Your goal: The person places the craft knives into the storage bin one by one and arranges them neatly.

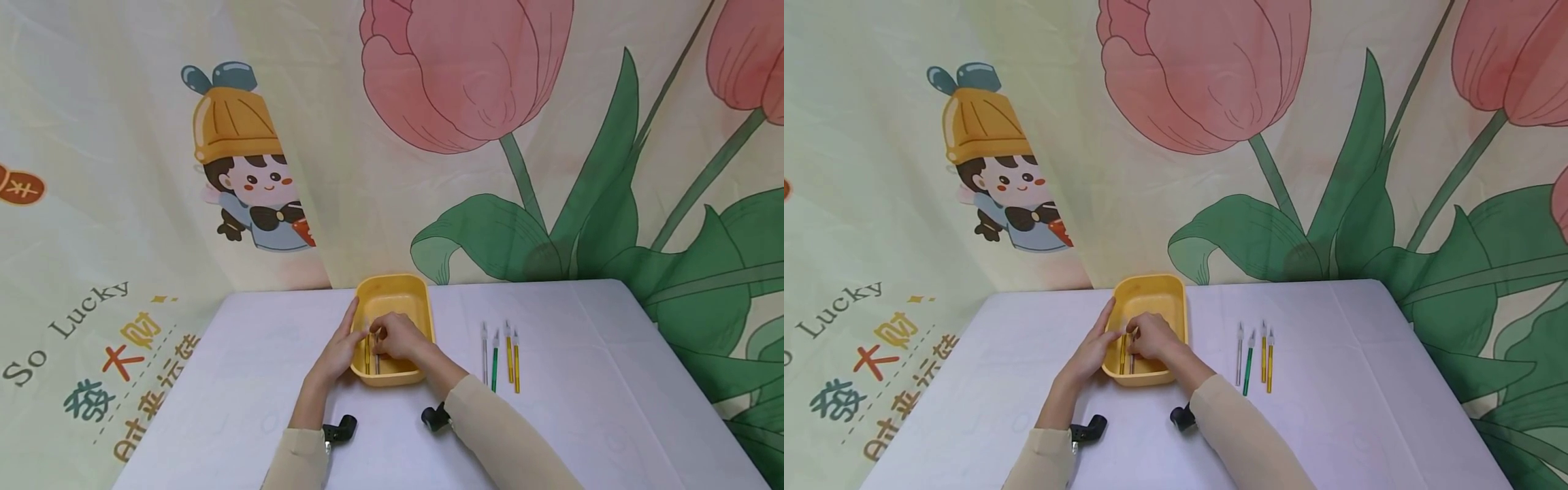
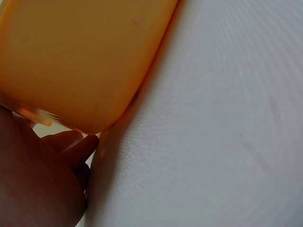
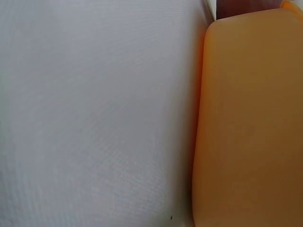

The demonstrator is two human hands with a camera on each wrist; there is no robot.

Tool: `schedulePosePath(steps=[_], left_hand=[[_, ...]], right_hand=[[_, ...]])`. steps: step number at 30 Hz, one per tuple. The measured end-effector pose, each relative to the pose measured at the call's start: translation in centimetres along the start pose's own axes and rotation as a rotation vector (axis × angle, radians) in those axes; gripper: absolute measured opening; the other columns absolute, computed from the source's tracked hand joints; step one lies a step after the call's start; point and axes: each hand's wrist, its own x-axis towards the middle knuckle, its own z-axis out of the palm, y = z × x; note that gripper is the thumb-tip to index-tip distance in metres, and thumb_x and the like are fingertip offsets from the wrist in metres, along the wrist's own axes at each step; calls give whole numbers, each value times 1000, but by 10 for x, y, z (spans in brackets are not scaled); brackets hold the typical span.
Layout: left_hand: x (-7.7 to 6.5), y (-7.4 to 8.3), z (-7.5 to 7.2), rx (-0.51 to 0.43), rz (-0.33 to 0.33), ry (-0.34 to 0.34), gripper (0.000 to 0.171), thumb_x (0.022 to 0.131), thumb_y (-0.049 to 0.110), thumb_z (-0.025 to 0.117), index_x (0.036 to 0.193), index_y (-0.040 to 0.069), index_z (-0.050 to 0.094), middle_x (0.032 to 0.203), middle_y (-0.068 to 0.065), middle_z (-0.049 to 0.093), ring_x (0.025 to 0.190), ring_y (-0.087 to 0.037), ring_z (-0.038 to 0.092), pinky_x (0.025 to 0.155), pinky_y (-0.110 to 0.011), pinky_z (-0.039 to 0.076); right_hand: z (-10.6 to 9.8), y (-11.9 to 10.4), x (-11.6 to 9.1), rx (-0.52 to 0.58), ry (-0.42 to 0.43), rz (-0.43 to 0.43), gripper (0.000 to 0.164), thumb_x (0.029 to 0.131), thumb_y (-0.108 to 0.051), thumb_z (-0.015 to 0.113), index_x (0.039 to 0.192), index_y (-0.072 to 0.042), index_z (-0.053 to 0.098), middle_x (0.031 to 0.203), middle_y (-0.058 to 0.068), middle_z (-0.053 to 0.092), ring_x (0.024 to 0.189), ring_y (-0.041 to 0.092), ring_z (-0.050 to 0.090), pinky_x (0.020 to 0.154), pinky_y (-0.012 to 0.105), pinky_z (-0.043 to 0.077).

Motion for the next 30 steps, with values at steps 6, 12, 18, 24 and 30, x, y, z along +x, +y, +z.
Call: schedulePosePath(steps=[6, 12, 18, 24, 30], left_hand=[[-2, 1, 1, 14, -28, 19, 72, 106, 18, 41, 168, 38, 9, 177, 2, 5, 163, -29, 1, 130, -58, 3], [-2, 0, 1, 15, -37, 17, 73, 107, 19, 42, 168, 39, 8, 177, 3, 5, 163, -29, 1, 130, -57, 3], [-1, -1, 0, 2, -24, 13, 73, 107, 19, 43, 167, 40, 10, 177, 4, 6, 163, -27, 1, 131, -56, 2], [-1, 1, 0, -5, -17, 9, 74, 106, 17, 44, 168, 39, 10, 177, 1, 7, 163, -27, 1, 131, -55, 1], [1, 0, 1, -1, 0, 6, 73, 107, 19, 45, 168, 36, 9, 176, 1, 7, 163, -27, 1, 131, -54, 0]], right_hand=[[-1, -1, -2, -27, 12, -3, 31, 88, -9, 82, 119, -8, 77, 91, 4, 69, 81, 15, 58, 66, 22, 49], [-2, -4, -6, -51, 26, -11, 33, 88, -10, 81, 121, -8, 77, 105, 9, 72, 89, 17, 57, 75, 25, 50], [-9, -6, -11, -85, 49, -38, 33, 90, -12, 80, 123, -9, 76, 113, 9, 73, 98, 19, 61, 85, 30, 54], [-19, -6, -18, -58, 65, -53, 36, 91, -12, 79, 126, -7, 74, 116, 9, 73, 100, 19, 63, 81, 28, 56], [-27, -4, -28, 22, 88, -81, 39, 92, -8, 78, 129, -1, 70, 119, 18, 69, 77, 12, 70, 76, 27, 58]])
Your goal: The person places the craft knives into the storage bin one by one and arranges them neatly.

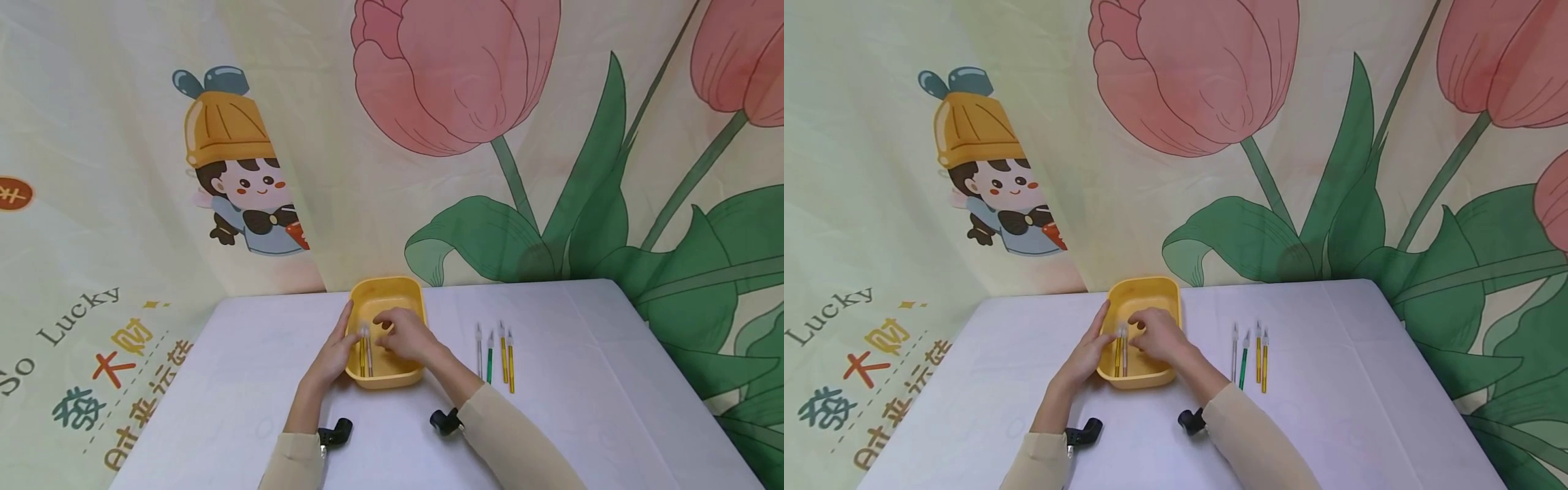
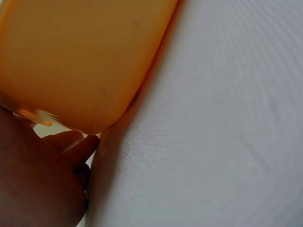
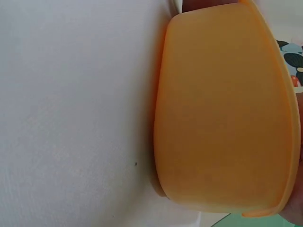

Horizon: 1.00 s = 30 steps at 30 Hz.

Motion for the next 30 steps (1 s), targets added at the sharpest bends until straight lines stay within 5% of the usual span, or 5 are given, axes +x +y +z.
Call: schedulePosePath(steps=[11, 19, 30], left_hand=[[1, -2, -2, -17, -32, -2, 73, 107, 23, 47, 166, 43, 9, 176, 4, 6, 163, -25, 1, 131, -56, 1], [2, -4, -1, -31, -33, -10, 74, 107, 21, 47, 166, 44, 9, 176, 4, 6, 163, -25, 0, 131, -55, 0], [-1, -1, 0, -34, -59, -10, 73, 107, 24, 46, 165, 48, 9, 176, 8, 6, 164, -24, 0, 131, -56, 0]], right_hand=[[-7, -5, -15, 98, 41, 39, 38, 96, -12, 74, 133, -7, 68, 124, 17, 67, 75, 10, 69, 67, 25, 58], [-12, -7, -28, 134, 112, 58, 37, 96, -15, 75, 132, -14, 70, 120, 6, 69, 77, 8, 70, 68, 25, 60], [-21, -2, -39, 192, 189, -2, 37, 94, -12, 76, 130, -11, 70, 117, 10, 69, 78, 9, 71, 66, 24, 60]])
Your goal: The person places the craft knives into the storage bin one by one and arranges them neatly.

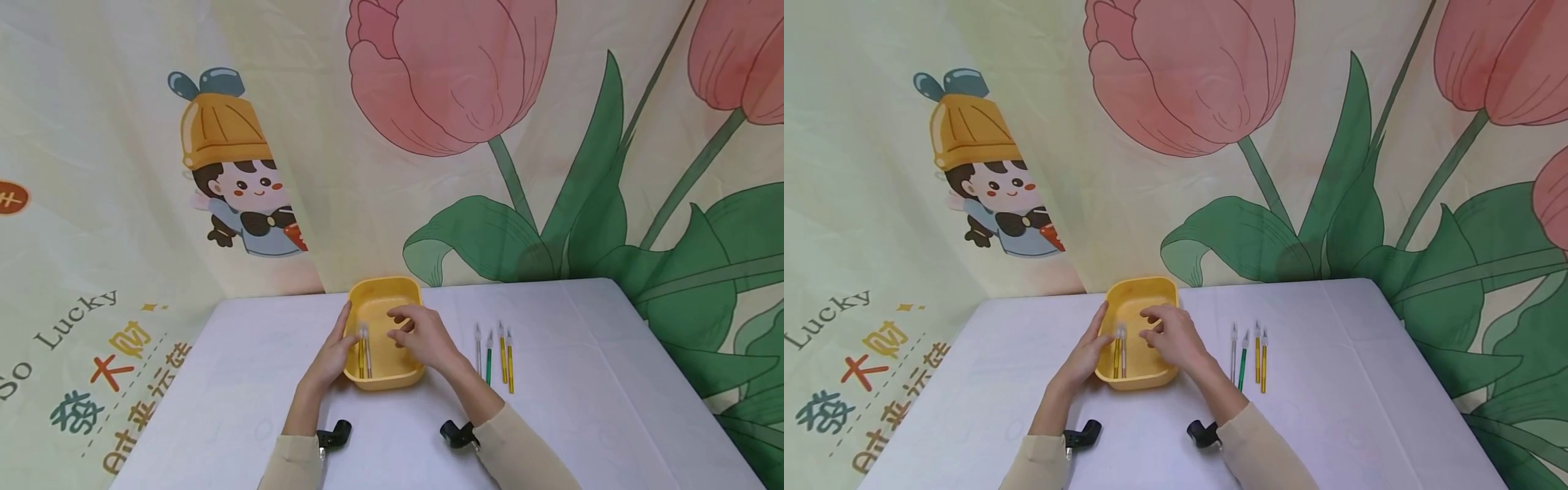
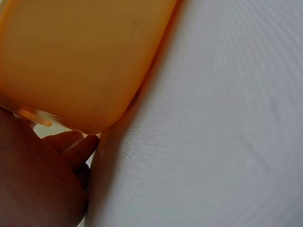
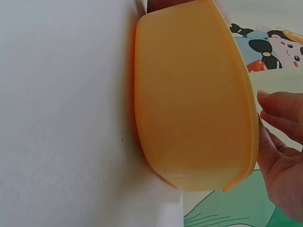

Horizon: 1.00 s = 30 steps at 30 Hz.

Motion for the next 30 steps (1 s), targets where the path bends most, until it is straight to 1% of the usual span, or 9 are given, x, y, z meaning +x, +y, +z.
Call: schedulePosePath(steps=[3, 6, 13, 15, 20, 24, 27, 30], left_hand=[[1, -2, 0, 9, 6, 4, 73, 107, 23, 46, 165, 47, 10, 176, 7, 6, 164, -24, 0, 131, -55, 0], [2, -3, 0, 21, 10, 7, 73, 107, 22, 46, 166, 46, 10, 176, 6, 7, 163, -25, 0, 131, -55, 0], [2, -1, 0, 12, 9, 6, 73, 107, 23, 47, 165, 47, 10, 176, 8, 6, 163, -23, -1, 131, -54, -1], [1, -1, 0, 10, 13, 6, 73, 107, 23, 47, 165, 46, 10, 176, 9, 6, 163, -23, -2, 131, -54, -2], [1, -1, 0, 12, 26, 9, 74, 107, 22, 47, 166, 44, 10, 176, 9, 6, 163, -22, -1, 131, -53, -2], [1, -1, 0, 10, 29, 6, 74, 107, 21, 47, 166, 43, 10, 176, 9, 6, 163, -21, -1, 131, -52, -2], [1, -1, 0, 4, 28, -1, 74, 107, 20, 46, 167, 43, 9, 176, 8, 5, 163, -22, -2, 131, -52, -2], [0, 1, -1, 0, 22, -3, 74, 107, 21, 45, 167, 42, 7, 176, 8, 4, 163, -22, -3, 131, -54, -2]], right_hand=[[-3, 2, -2, 3, 14, -7, 37, 94, -12, 76, 130, -11, 70, 115, 6, 69, 78, 9, 71, 67, 23, 61], [-6, 4, -5, 16, 26, -2, 37, 94, -11, 77, 131, -12, 70, 115, 6, 68, 80, 10, 71, 69, 25, 62], [-13, 9, -9, 83, 53, 7, 39, 93, -7, 77, 131, -10, 70, 114, 6, 67, 82, 12, 72, 77, 40, 65], [-15, 10, -10, 93, 60, 4, 38, 93, -6, 76, 131, -9, 70, 114, 6, 67, 82, 12, 72, 77, 40, 65], [-19, 11, -12, 91, 81, -16, 37, 92, -4, 76, 129, -9, 71, 112, 8, 68, 82, 14, 72, 74, 34, 65], [-24, 13, -13, 91, 106, -14, 38, 91, -1, 77, 127, -7, 71, 112, 8, 68, 81, 15, 72, 73, 36, 65], [-28, 14, -14, 88, 130, 6, 40, 90, 1, 77, 129, -6, 71, 112, 9, 69, 80, 15, 72, 72, 39, 65], [-33, 15, -15, 85, 151, 11, 41, 89, 2, 78, 128, -6, 72, 113, 14, 69, 82, 16, 72, 72, 41, 65]])
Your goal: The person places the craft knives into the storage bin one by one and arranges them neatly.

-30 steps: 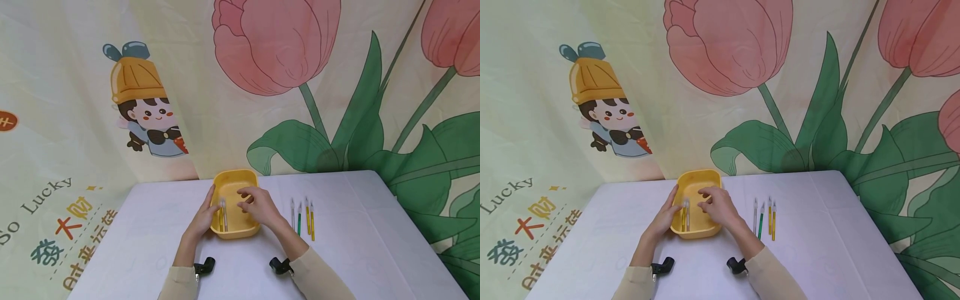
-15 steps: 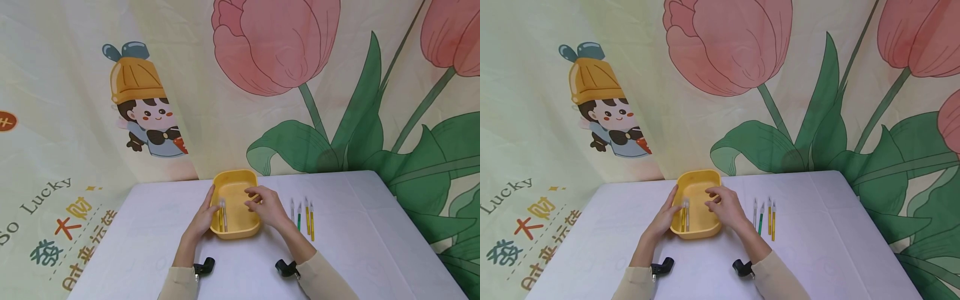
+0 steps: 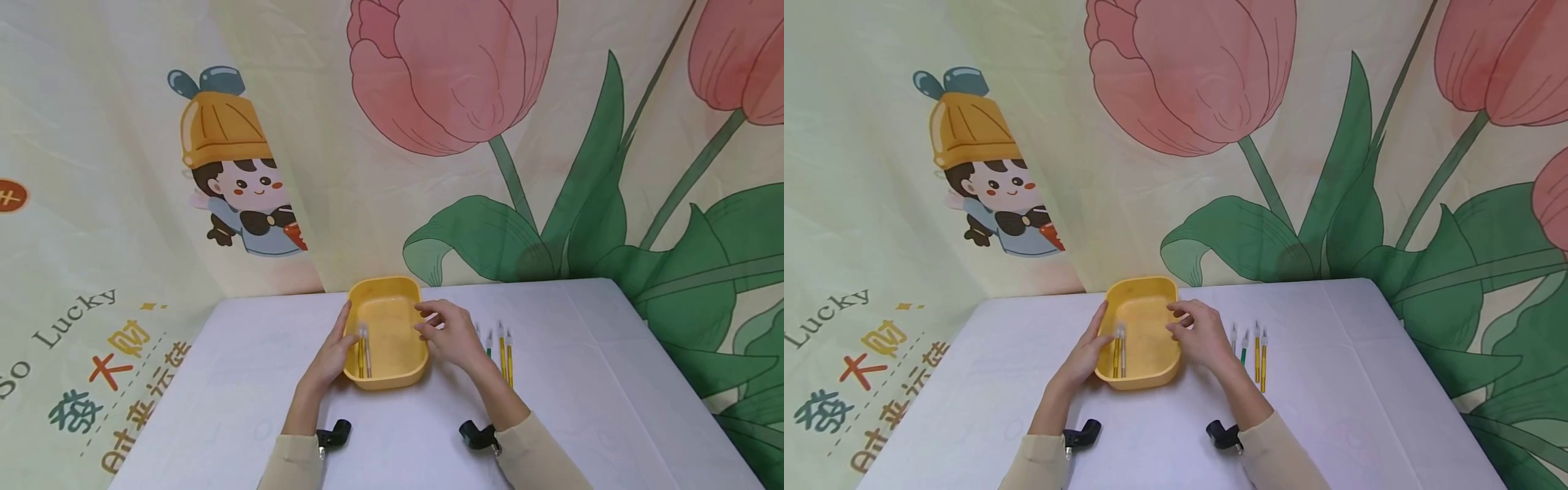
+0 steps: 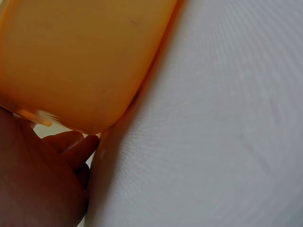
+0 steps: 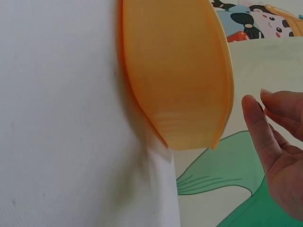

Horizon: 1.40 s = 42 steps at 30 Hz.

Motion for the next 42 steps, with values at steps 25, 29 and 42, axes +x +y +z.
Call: schedulePosePath(steps=[25, 29, 42], left_hand=[[-5, 10, 1, -10, -11, -10, 74, 108, 16, 42, 168, 36, 5, 177, 4, 2, 163, -24, -3, 131, -55, -2], [-9, 19, 1, -22, -43, -20, 74, 107, 13, 42, 169, 32, 5, 177, 2, 1, 163, -26, -4, 130, -55, -3], [0, 2, 0, 1, -28, -2, 73, 108, 18, 44, 168, 39, 7, 176, 9, 3, 163, -20, -3, 131, -52, -3]], right_hand=[[-31, 18, -3, -62, 43, 82, 39, 90, -6, 79, 128, -11, 72, 112, 9, 69, 79, 16, 71, 74, 36, 64], [-34, 20, -2, -66, 34, 70, 37, 90, -5, 79, 127, -10, 72, 111, 11, 69, 79, 16, 71, 74, 36, 65], [-63, 30, -2, -84, -5, 157, 40, 92, -7, 78, 131, -11, 71, 115, 12, 70, 84, 18, 73, 81, 43, 65]])
